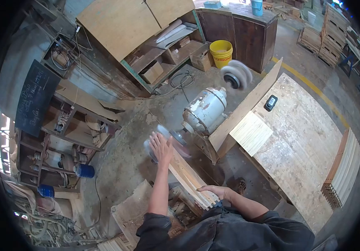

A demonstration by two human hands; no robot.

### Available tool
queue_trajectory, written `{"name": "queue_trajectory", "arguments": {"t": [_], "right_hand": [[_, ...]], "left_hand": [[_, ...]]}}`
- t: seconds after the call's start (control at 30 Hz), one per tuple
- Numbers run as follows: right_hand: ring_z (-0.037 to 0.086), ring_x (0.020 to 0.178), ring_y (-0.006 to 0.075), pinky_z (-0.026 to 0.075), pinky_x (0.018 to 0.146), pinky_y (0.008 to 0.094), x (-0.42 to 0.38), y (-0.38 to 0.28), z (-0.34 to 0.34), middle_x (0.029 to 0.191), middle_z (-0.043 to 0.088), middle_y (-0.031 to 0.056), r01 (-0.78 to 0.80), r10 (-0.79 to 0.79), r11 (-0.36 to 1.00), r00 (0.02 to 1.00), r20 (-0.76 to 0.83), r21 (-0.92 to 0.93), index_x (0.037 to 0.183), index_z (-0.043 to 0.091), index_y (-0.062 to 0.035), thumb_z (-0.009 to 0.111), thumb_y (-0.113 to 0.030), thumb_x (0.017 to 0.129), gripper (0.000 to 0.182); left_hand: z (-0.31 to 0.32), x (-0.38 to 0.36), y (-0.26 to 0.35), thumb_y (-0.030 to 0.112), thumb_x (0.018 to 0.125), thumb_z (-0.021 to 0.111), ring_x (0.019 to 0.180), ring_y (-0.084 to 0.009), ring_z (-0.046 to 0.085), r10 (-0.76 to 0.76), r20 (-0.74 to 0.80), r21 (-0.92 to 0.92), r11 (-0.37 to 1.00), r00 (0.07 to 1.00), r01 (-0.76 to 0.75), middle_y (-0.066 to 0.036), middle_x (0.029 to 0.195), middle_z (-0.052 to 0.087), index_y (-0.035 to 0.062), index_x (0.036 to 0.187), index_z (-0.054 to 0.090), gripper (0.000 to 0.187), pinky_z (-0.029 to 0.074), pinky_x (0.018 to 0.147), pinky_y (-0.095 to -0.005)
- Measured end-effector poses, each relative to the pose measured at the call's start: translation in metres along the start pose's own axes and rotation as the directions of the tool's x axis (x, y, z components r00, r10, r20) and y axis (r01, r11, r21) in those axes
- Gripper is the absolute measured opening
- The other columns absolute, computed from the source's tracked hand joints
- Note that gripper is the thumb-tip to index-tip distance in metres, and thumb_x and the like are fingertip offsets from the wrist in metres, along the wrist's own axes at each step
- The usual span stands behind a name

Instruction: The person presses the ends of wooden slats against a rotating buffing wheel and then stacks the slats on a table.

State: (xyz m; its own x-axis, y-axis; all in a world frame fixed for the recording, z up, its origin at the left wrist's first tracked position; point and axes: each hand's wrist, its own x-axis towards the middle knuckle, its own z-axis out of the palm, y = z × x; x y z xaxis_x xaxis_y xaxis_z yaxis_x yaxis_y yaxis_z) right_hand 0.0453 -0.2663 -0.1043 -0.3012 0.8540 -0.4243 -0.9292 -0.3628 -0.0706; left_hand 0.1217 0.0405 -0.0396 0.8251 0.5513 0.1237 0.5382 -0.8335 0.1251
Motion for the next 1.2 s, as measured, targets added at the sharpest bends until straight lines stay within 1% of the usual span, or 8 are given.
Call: {"name": "queue_trajectory", "arguments": {"t": [0.13,0.27,0.77,0.87,0.9,1.1,1.17,1.2], "right_hand": [[0.066,0.084,0.0228,0.053,0.073,0.0349,0.002,-0.029,0.034,0.103,0.068,0.012,0.069,-0.424,0.695,0.843,-0.331,-0.716,0.121,0.064,-0.0002,0.069,-0.062,0.079,0.075],[0.058,0.064,0.0183,0.046,0.06,0.0344,0.049,-0.086,0.033,0.065,0.057,0.0065,0.028,-0.536,0.486,0.799,-0.272,-0.874,0.075,0.067,0.0018,0.073,-0.052,0.08,0.054],[0.069,0.068,0.021,0.056,0.063,0.034,0.017,-0.032,0.0,0.084,0.072,0.0136,-0.007,-0.335,0.73,0.868,-0.368,-0.683,0.1,0.072,0.0057,0.073,-0.042,0.083,0.051],[0.07,0.077,0.0193,0.057,0.069,0.0342,-0.017,-0.012,0.02,0.101,0.071,0.0119,-0.104,-0.209,0.8,0.874,-0.438,-0.59,0.127,0.062,-0.0009,0.072,-0.036,0.089,0.052],[0.07,0.086,0.0228,0.058,0.078,0.0377,-0.024,-0.01,0.005,0.102,0.071,0.0144,0.033,-0.293,0.677,0.929,-0.227,-0.735,0.127,0.062,-0.0008,0.073,-0.034,0.088,0.052],[0.069,0.1,0.0364,0.055,0.091,0.0497,0.017,-0.064,-0.007,0.109,0.069,0.0235,-0.056,-0.071,0.875,0.967,-0.243,-0.481,0.127,0.06,0.0032,0.06,-0.042,0.092,0.057],[0.071,0.096,0.0373,0.058,0.085,0.053,0.048,-0.106,0.004,0.111,0.071,0.0206,0.031,0.009,0.967,0.988,0.155,-0.253,0.128,0.06,0.0004,0.055,-0.044,0.094,0.057],[0.071,0.092,0.0382,0.058,0.083,0.0536,0.061,-0.126,0.004,0.11,0.071,0.0212,0.058,-0.02,0.952,0.992,0.128,-0.301,0.127,0.06,0.0009,0.055,-0.045,0.094,0.057]], "left_hand": [[0.002,-0.009,0.001,0.057,0.104,0.036,0.154,-0.0421,0.009,-0.007,-0.028,-0.066,0.998,1.0,0.005,-0.025,0.165,0.016,-0.0005,0.159,0.018,0.082,0.003,0.124,-0.0546],[-0.005,-0.025,0.01,0.052,0.104,0.037,0.154,-0.0428,0.002,-0.081,0.024,-0.135,0.987,0.996,0.083,-0.025,0.166,0.012,0.0021,0.16,0.015,0.078,0.0,0.124,-0.0561],[0.021,-0.145,0.057,0.032,0.098,0.051,0.152,-0.0484,0.005,-0.144,-0.083,-0.257,0.959,0.986,0.119,-0.027,0.164,0.017,-0.0041,0.155,0.027,0.072,0.003,0.121,-0.0635],[0.013,-0.179,0.073,0.032,0.095,0.057,0.151,-0.0488,0.011,-0.132,-0.066,-0.207,0.972,0.989,0.115,-0.027,0.162,0.021,-0.0049,0.154,0.03,0.075,0.011,0.121,-0.0628],[0.009,-0.184,0.076,0.032,0.095,0.057,0.151,-0.0488,0.011,-0.187,-0.097,-0.225,0.961,0.978,0.162,-0.027,0.162,0.021,-0.0049,0.154,0.03,0.075,0.011,0.121,-0.0628],[-0.013,-0.123,0.055,0.05,0.097,0.053,0.153,-0.0443,0.012,-0.13,-0.105,-0.213,0.971,0.986,0.105,-0.028,0.162,0.02,-0.0072,0.153,0.03,0.084,0.01,0.123,-0.0574],[-0.007,-0.079,0.04,0.06,0.096,0.048,0.153,-0.0425,0.013,-0.132,-0.134,-0.192,0.976,0.982,0.105,-0.027,0.161,0.025,-0.0073,0.152,0.032,0.089,0.008,0.123,-0.0568],[0.001,-0.057,0.033,0.062,0.096,0.047,0.152,-0.0413,0.016,-0.173,-0.177,-0.165,0.976,0.969,0.144,-0.026,0.16,0.027,-0.0064,0.152,0.035,0.089,0.01,0.123,-0.0568]]}}
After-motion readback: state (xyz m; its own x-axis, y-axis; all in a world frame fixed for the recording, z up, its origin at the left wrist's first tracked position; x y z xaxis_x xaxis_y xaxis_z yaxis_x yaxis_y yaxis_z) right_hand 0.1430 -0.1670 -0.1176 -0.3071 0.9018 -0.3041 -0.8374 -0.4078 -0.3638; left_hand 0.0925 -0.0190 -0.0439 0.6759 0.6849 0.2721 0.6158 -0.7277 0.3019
